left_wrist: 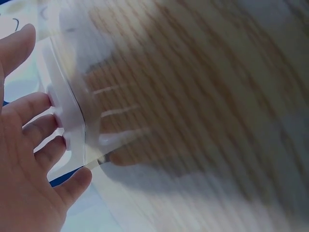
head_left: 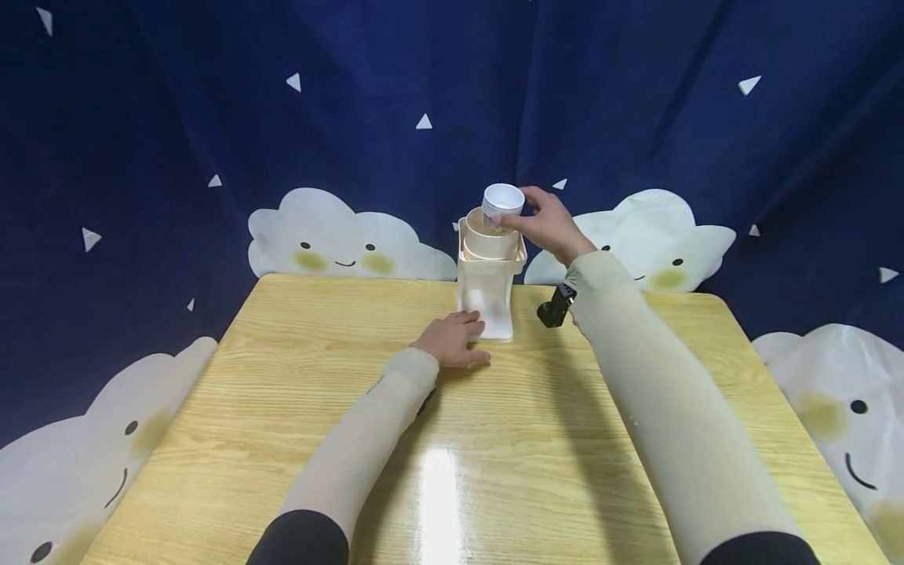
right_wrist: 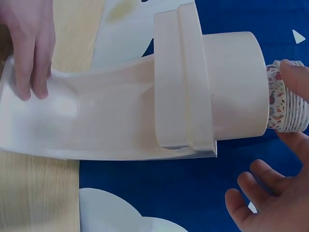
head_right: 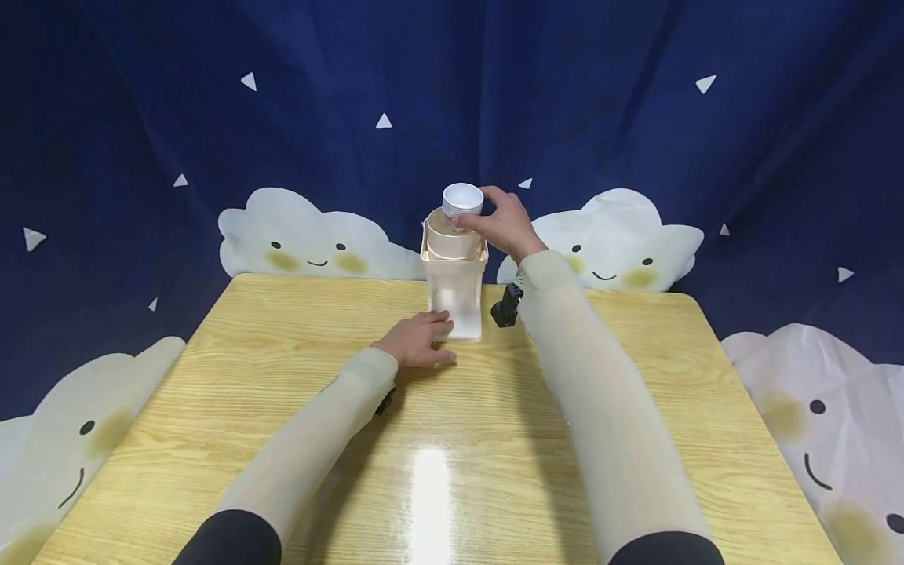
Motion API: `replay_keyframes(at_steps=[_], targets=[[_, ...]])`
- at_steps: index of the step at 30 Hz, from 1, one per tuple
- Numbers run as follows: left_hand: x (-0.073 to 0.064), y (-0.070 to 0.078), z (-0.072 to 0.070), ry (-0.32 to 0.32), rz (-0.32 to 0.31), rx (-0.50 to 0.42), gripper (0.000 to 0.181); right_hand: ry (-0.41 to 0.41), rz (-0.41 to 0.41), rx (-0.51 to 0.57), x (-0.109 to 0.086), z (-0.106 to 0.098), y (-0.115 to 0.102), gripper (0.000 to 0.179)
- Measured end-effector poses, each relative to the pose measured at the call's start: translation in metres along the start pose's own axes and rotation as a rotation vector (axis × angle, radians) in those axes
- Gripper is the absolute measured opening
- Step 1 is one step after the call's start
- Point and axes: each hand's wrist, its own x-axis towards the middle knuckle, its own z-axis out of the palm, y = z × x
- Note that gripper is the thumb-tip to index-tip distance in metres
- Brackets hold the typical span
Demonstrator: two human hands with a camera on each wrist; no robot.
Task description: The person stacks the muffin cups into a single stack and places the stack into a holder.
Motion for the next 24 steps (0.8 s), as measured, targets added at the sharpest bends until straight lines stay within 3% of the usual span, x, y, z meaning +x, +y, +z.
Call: replay_keyframes(at_steps=[24], targets=[[0.005, 0.002, 0.002, 0.008, 0.005, 0.016, 0.068, -0.039, 0.047, -0.010, 0.001, 0.000, -0.006, 0.070]])
